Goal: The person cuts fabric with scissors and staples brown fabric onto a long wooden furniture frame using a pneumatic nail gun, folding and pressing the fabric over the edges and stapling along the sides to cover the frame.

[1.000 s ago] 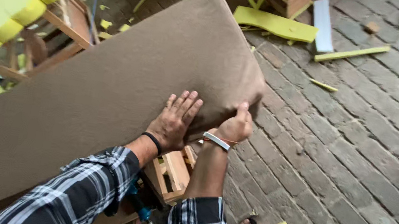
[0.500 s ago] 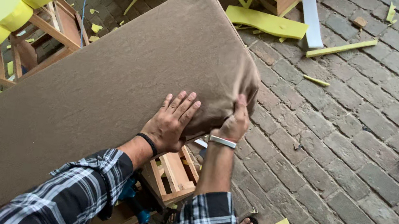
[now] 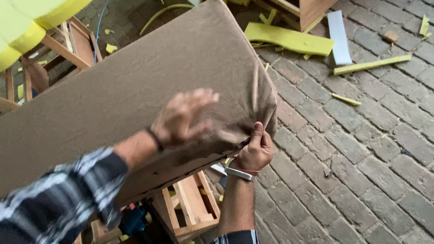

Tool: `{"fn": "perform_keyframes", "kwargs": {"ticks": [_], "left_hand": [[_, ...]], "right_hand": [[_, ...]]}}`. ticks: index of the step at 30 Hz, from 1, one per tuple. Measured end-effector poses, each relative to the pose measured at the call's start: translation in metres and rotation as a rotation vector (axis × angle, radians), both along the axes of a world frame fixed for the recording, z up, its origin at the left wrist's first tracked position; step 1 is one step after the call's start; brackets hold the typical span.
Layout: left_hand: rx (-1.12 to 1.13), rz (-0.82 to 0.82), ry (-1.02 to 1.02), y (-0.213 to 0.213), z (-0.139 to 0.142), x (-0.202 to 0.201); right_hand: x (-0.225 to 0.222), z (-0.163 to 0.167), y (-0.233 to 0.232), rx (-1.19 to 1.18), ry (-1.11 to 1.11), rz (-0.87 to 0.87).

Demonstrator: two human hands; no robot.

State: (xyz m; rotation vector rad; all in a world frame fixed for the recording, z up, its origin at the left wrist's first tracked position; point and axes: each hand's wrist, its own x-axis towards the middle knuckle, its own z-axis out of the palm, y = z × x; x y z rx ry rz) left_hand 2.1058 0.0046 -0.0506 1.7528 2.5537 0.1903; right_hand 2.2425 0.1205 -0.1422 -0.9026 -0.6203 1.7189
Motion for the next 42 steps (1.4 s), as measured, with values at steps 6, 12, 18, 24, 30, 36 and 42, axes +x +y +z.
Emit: {"fn": "perform_keyframes", "kwargs": {"ticks": [6,12,18,24,30,36,42], "left_hand": [[-0.007,0.117,0.171,0.081,-0.026,-0.042],[0.091,0.004,0.178,0.05,-0.038,0.015],[0.073,-0.011,0.128,0.044,-0.029,0.033],[-0.041,0.008,0.09,0.053,-0.026,0.021],[-0.077,0.048,0.05,0.151,-0.027,-0.026],[-0.027,0.043,0.064,0.149,-0.04,-0.023],[-0.072,-0.105,0.116,0.134,-0.042,0.004]], "right_hand": [[-0.008,0.008,-0.009,-0.198,0.241,0.048],[-0.007,0.005,0.002,0.044,-0.161,0.303],[0.007,-0.009,-0.013,-0.05,0.108,0.117],[0.006,-0.027,-0.01,0.123,0.004,0.13],[0.0,-0.018,-0.01,0.107,0.061,0.069],[-0.008,0.016,-0.017,-0.567,0.559,0.176],[-0.02,0.011,0.003,-0.737,0.97,0.232]]}}
